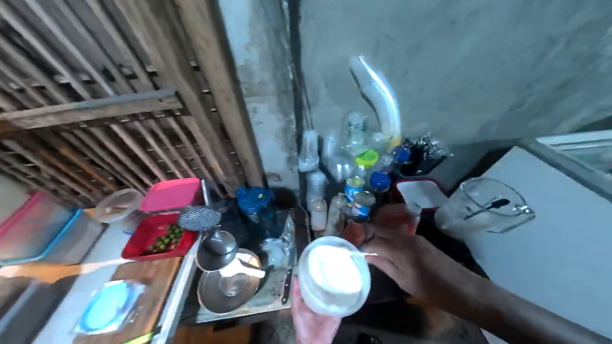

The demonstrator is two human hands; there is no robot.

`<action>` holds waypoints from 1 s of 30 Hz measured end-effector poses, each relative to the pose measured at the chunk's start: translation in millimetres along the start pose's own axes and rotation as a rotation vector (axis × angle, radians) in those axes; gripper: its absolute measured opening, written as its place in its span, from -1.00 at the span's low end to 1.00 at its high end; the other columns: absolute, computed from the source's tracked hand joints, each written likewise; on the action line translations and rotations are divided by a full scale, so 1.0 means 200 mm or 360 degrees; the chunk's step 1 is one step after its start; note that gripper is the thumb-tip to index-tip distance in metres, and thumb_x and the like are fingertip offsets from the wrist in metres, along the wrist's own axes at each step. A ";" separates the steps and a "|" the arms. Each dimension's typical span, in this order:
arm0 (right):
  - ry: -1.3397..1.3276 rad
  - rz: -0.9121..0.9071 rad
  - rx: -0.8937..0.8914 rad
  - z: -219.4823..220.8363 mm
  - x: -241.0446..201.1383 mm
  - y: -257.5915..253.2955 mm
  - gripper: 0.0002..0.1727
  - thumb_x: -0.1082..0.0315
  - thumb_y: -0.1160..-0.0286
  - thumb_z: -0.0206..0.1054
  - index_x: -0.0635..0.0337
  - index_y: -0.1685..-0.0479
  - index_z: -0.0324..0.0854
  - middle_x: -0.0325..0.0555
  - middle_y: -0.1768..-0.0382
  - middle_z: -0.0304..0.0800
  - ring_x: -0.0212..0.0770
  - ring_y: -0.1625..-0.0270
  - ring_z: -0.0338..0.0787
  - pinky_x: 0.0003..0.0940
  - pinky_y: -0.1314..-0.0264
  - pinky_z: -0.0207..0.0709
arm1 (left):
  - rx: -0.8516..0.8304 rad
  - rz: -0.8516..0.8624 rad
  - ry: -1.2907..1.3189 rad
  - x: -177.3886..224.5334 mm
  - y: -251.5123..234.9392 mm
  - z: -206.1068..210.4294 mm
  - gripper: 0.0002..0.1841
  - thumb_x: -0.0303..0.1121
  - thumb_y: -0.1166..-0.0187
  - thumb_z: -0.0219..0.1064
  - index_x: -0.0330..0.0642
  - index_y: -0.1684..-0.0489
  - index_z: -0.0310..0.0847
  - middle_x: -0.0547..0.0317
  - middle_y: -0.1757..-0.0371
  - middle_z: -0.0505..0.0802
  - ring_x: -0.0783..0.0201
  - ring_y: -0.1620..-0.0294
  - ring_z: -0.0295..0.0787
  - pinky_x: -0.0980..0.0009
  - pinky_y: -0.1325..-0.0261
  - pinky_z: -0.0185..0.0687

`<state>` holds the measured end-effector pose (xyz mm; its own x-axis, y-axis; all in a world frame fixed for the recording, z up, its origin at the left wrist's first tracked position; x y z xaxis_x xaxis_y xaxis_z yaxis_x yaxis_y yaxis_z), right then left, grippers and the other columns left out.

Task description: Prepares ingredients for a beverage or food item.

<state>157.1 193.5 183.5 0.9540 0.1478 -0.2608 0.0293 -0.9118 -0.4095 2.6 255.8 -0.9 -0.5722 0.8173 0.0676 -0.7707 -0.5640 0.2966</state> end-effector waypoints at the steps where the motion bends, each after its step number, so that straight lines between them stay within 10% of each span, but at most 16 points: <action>1: 0.0071 0.0034 0.0028 -0.05 0.10 0.04 -0.81 0.30 -0.54 0.29 0.14 0.34 0.78 -0.13 0.42 0.75 -0.20 0.37 0.81 -0.29 0.32 0.75 | 0.0011 -0.0009 -0.0007 -0.10 -0.07 0.03 -0.12 0.53 -0.34 0.17 -0.05 -0.40 0.54 -0.23 -0.20 0.83 -0.27 -0.14 0.83 -0.21 -0.04 0.78; 7: -0.0182 0.0535 -0.0366 -0.24 0.54 0.30 -0.75 0.41 -0.61 0.27 0.37 0.35 0.76 0.12 0.39 0.78 0.04 0.27 0.83 -0.05 0.14 0.72 | -0.0045 -0.0008 -0.0037 -0.66 -0.48 0.21 -0.19 0.46 -0.42 0.17 -0.01 -0.43 0.50 -0.17 -0.23 0.81 -0.22 -0.19 0.81 -0.22 -0.07 0.77; 11: -0.0622 0.0945 -0.0517 -0.29 0.72 0.46 -0.70 0.36 -0.69 0.22 0.41 0.24 0.77 0.09 0.37 0.77 -0.17 0.30 0.73 -0.27 0.13 0.60 | 0.0050 0.0050 -0.0146 -0.91 -0.61 0.26 -0.28 0.35 -0.59 0.04 -0.09 -0.42 0.46 -0.18 -0.17 0.82 -0.19 -0.11 0.84 -0.20 0.02 0.79; 16: -0.1347 0.1425 -0.0423 -0.31 0.93 0.67 -0.81 0.40 -0.67 0.27 0.24 0.30 0.73 -0.42 0.59 0.61 -0.63 0.64 0.46 -0.70 0.56 0.32 | 0.0133 0.0060 -0.0342 -1.06 -0.65 0.25 -0.33 0.24 -0.74 -0.20 -0.13 -0.46 0.40 -0.21 -0.19 0.79 -0.18 -0.14 0.82 -0.18 0.00 0.79; 30: -0.2036 0.1817 0.0208 -0.49 1.26 0.94 -0.70 0.49 -0.75 0.12 0.20 0.40 0.66 -0.36 0.66 0.56 -0.60 0.75 0.33 -0.74 0.72 0.16 | 0.0318 -0.0031 -0.0492 -1.32 -0.72 0.37 -0.31 0.30 -0.70 -0.20 -0.03 -0.51 0.36 -0.24 -0.26 0.76 -0.28 -0.16 0.79 -0.27 0.07 0.77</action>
Point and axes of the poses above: each hand's wrist, its own y-axis away from the middle knuckle, its own z-axis out of the palm, x = y × z, the point moved 4 cm from there along -y, towards the middle knuckle
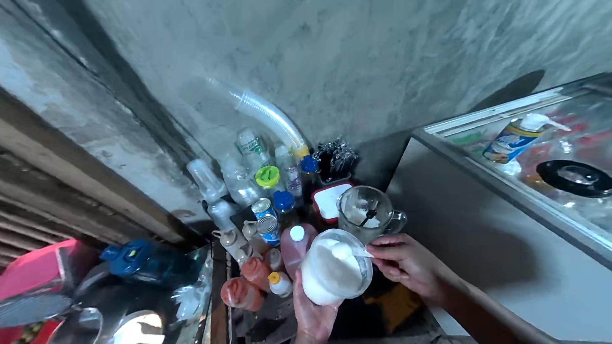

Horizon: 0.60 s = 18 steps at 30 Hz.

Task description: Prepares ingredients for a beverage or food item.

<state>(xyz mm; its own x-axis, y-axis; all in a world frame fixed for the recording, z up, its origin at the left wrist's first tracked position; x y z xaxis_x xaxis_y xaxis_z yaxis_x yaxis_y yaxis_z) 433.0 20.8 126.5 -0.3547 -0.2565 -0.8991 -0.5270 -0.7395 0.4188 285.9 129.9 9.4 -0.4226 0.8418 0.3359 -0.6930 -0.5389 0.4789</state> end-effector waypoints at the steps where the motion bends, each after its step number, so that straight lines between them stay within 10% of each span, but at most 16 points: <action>1: -0.0018 -0.0023 0.0058 -0.03 -0.03 -0.01 -0.70 0.48 -0.76 0.10 0.20 0.38 0.64 -0.37 0.67 0.53 -0.60 0.74 0.30 -0.73 0.72 0.13 | 0.0030 -0.0008 -0.0016 -0.01 0.00 0.01 -0.30 0.32 -0.70 -0.20 -0.02 -0.53 0.36 -0.24 -0.27 0.75 -0.29 -0.17 0.78 -0.27 0.05 0.77; 7: 0.0572 -0.0469 0.0678 -0.22 -0.16 -0.19 -0.80 0.42 -0.72 0.28 0.32 0.26 0.74 -0.22 0.58 0.65 -0.47 0.66 0.46 -0.59 0.59 0.35 | 0.0158 -0.0046 -0.0070 -0.01 0.01 -0.01 -0.27 0.36 -0.69 -0.26 0.00 -0.49 0.38 -0.23 -0.26 0.75 -0.28 -0.17 0.78 -0.25 0.04 0.76; 10: 0.1413 -0.0912 0.0780 -0.23 -0.13 -0.30 -0.84 0.49 -0.62 0.36 0.41 0.15 0.84 0.18 0.23 0.88 0.06 0.16 0.87 0.03 -0.02 0.70 | 0.0070 -0.0071 -0.0024 -0.02 -0.02 -0.06 -0.26 0.38 -0.66 -0.22 -0.02 -0.46 0.42 -0.24 -0.21 0.79 -0.27 -0.11 0.81 -0.22 0.08 0.78; 12: 0.1749 -0.1213 0.0729 -0.22 -0.08 -0.35 -0.88 0.58 -0.52 0.39 0.43 0.25 0.84 0.29 0.22 0.85 0.26 0.11 0.88 0.18 -0.03 0.73 | 0.0054 -0.0084 -0.0015 -0.02 -0.04 -0.07 -0.26 0.37 -0.66 -0.21 -0.04 -0.45 0.40 -0.26 -0.19 0.79 -0.28 -0.08 0.82 -0.20 0.11 0.79; 18: 0.1374 -0.1292 0.0636 -0.08 -0.13 -0.08 -0.89 0.46 -0.50 0.42 0.27 0.24 0.87 -0.02 0.35 0.85 -0.21 0.38 0.79 -0.22 0.27 0.71 | 0.0136 -0.0081 -0.0023 -0.03 -0.05 -0.05 -0.26 0.36 -0.69 -0.23 -0.01 -0.56 0.35 -0.25 -0.34 0.72 -0.30 -0.27 0.73 -0.31 -0.05 0.72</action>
Point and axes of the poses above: each hand's wrist, its own y-axis away from the middle knuckle, its own z-axis out of the palm, x = y × z, the point moved 4 cm from there along -y, towards the middle knuckle
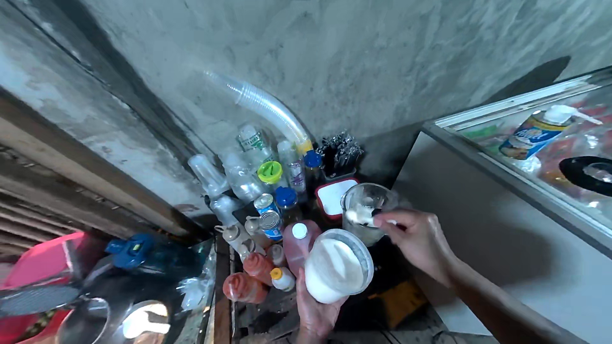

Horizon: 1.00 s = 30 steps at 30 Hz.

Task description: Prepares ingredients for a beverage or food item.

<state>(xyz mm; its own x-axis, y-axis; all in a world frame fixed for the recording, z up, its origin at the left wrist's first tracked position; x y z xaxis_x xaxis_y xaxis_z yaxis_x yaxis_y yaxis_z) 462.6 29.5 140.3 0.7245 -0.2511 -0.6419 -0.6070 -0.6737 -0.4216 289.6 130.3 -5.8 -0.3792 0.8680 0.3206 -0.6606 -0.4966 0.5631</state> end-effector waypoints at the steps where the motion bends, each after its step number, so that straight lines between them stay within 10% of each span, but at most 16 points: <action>1: -0.0008 -0.0028 -0.0119 0.03 -0.03 0.04 -0.87 0.43 -0.51 0.40 0.24 0.26 0.87 -0.06 0.37 0.85 -0.24 0.38 0.79 -0.25 0.27 0.71 | -0.0035 0.0003 0.0013 0.00 0.00 0.00 -0.28 0.34 -0.70 -0.24 0.01 -0.56 0.36 -0.22 -0.34 0.73 -0.28 -0.28 0.73 -0.30 -0.06 0.73; 6: 0.0000 0.0208 -0.0683 0.17 -0.08 0.16 -0.76 0.42 -0.64 0.29 0.37 0.21 0.86 0.15 0.30 0.88 -0.02 0.21 0.85 -0.11 -0.01 0.68 | -0.0129 0.0003 0.0001 -0.01 -0.02 0.02 -0.30 0.32 -0.72 -0.23 0.03 -0.58 0.35 -0.20 -0.35 0.72 -0.27 -0.30 0.72 -0.30 -0.04 0.72; 9: -0.0231 0.0543 -0.0868 0.17 -0.08 0.20 -0.75 0.37 -0.69 0.28 0.35 0.19 0.83 -0.07 0.39 0.78 -0.39 0.40 0.65 -0.47 0.23 0.53 | -0.0223 0.0036 -0.0026 -0.02 -0.03 0.01 -0.30 0.31 -0.71 -0.18 -0.02 -0.57 0.35 -0.22 -0.32 0.73 -0.26 -0.27 0.74 -0.28 -0.03 0.74; 16: -0.1013 0.1240 -0.0776 0.16 0.00 0.23 -0.77 0.50 -0.70 0.24 0.25 0.35 0.73 -0.36 0.62 0.69 -0.59 0.71 0.46 -0.71 0.68 0.26 | -0.0143 0.0057 -0.0130 -0.01 -0.02 0.03 -0.34 0.22 -0.77 -0.30 -0.01 -0.59 0.32 -0.23 -0.32 0.73 -0.24 -0.25 0.75 -0.28 -0.04 0.74; 30: -0.1317 0.1364 -0.0268 0.02 0.08 0.01 -0.74 0.54 -0.74 0.14 0.28 0.35 0.66 -0.31 0.67 0.62 -0.59 0.77 0.32 -0.72 0.74 0.14 | -0.0066 0.0052 -0.0033 -0.01 -0.05 0.09 -0.31 0.31 -0.73 -0.24 -0.02 -0.54 0.35 -0.24 -0.30 0.74 -0.30 -0.23 0.75 -0.31 0.00 0.74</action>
Point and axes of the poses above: each hand's wrist, its own y-axis away from the middle knuckle, its own z-axis out of the palm, x = y × z, the point moved 4 cm from there along -y, towards the middle knuckle
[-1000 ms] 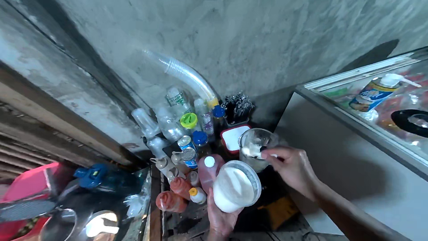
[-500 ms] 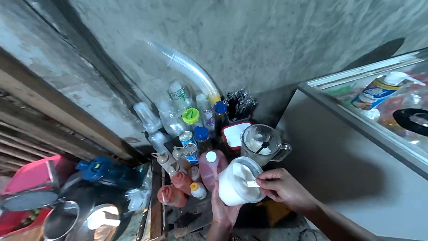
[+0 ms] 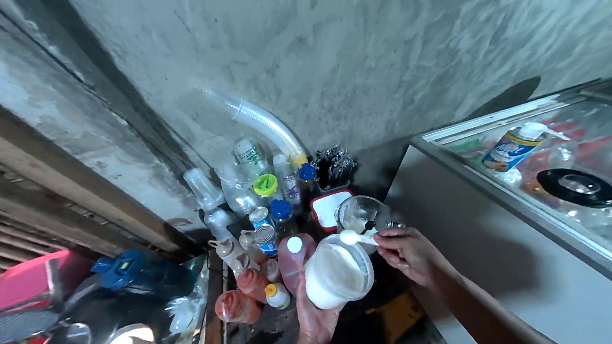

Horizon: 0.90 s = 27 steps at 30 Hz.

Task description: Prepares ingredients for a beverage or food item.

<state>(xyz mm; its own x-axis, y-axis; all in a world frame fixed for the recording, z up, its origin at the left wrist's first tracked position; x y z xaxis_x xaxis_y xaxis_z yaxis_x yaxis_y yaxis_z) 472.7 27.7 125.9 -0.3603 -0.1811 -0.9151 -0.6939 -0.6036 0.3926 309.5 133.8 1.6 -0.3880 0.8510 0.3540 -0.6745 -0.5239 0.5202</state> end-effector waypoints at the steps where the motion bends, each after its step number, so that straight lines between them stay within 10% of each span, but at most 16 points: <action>1: 0.0010 -0.0065 0.0077 -0.02 -0.03 -0.02 -0.76 0.54 -0.74 0.15 0.30 0.32 0.67 -0.30 0.67 0.63 -0.58 0.77 0.33 -0.71 0.73 0.15 | -0.0001 0.0002 -0.0003 0.00 0.00 0.00 -0.30 0.31 -0.73 -0.25 -0.01 -0.53 0.35 -0.23 -0.29 0.75 -0.28 -0.22 0.76 -0.30 0.01 0.75; 5: 0.0764 -0.0535 0.0400 -0.07 -0.08 -0.14 -0.82 0.44 -0.70 0.30 0.35 0.20 0.78 -0.16 0.51 0.72 -0.42 0.60 0.53 -0.51 0.49 0.45 | 0.0075 0.0003 -0.0006 0.01 0.01 -0.02 -0.31 0.32 -0.73 -0.24 -0.01 -0.49 0.41 -0.20 -0.25 0.77 -0.26 -0.18 0.79 -0.27 0.04 0.76; 8: 0.1419 -0.1047 0.0471 -0.04 -0.05 -0.20 -0.86 0.55 -0.57 0.37 0.40 0.20 0.85 0.18 0.25 0.87 0.04 0.16 0.87 0.01 -0.02 0.72 | 0.0038 -0.0004 0.0011 0.00 0.00 -0.04 -0.30 0.33 -0.72 -0.24 -0.02 -0.48 0.42 -0.20 -0.25 0.78 -0.25 -0.19 0.78 -0.25 0.03 0.76; 12: 0.1495 -0.1531 0.0511 -0.02 -0.04 -0.15 -0.90 0.56 -0.45 0.42 0.37 0.29 0.87 0.14 0.32 0.84 0.02 0.27 0.86 -0.07 0.15 0.76 | 0.0044 -0.0016 -0.0016 0.01 -0.02 -0.05 -0.29 0.32 -0.73 -0.26 -0.02 -0.52 0.39 -0.23 -0.27 0.76 -0.28 -0.21 0.77 -0.27 0.00 0.76; 15: 0.1282 -0.1343 0.0345 0.04 -0.05 0.00 -0.87 0.45 -0.48 0.40 0.27 0.28 0.86 -0.07 0.40 0.82 -0.28 0.42 0.75 -0.32 0.32 0.67 | 0.0003 -0.0019 0.0012 0.00 -0.02 -0.06 -0.27 0.33 -0.72 -0.27 -0.02 -0.55 0.36 -0.23 -0.31 0.74 -0.28 -0.24 0.75 -0.28 -0.01 0.74; 21: 0.1477 -0.0744 -0.0287 0.16 0.13 0.08 -0.73 0.42 -0.65 0.25 0.42 0.16 0.84 0.21 0.23 0.87 0.00 0.14 0.84 -0.12 -0.10 0.65 | -0.0042 -0.0039 -0.0006 -0.01 -0.03 -0.03 -0.28 0.31 -0.73 -0.27 -0.05 -0.52 0.37 -0.23 -0.30 0.74 -0.26 -0.23 0.75 -0.27 -0.04 0.73; 27: 0.0739 -0.0151 -0.0422 0.13 0.21 0.09 -0.79 0.45 -0.63 0.27 0.24 0.36 0.76 -0.42 0.60 0.65 -0.64 0.66 0.44 -0.70 0.59 0.29 | -0.0126 -0.0019 -0.0045 -0.02 -0.04 -0.05 -0.31 0.25 -0.74 -0.26 -0.07 -0.56 0.32 -0.24 -0.31 0.72 -0.24 -0.25 0.74 -0.27 -0.09 0.72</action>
<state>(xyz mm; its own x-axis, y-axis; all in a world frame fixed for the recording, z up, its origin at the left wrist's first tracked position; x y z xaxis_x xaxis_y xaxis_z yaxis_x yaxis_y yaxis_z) 428.4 28.6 96.4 0.0514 -0.4040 -0.9133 -0.5073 -0.7983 0.3246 310.6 135.3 -12.1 -0.3622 0.8552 0.3707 -0.7269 -0.5081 0.4621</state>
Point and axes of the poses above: each hand's wrist, its own y-axis away from the middle knuckle, its own z-axis out of the palm, x = y × z, the point moved 4 cm from there along -y, towards the middle knuckle
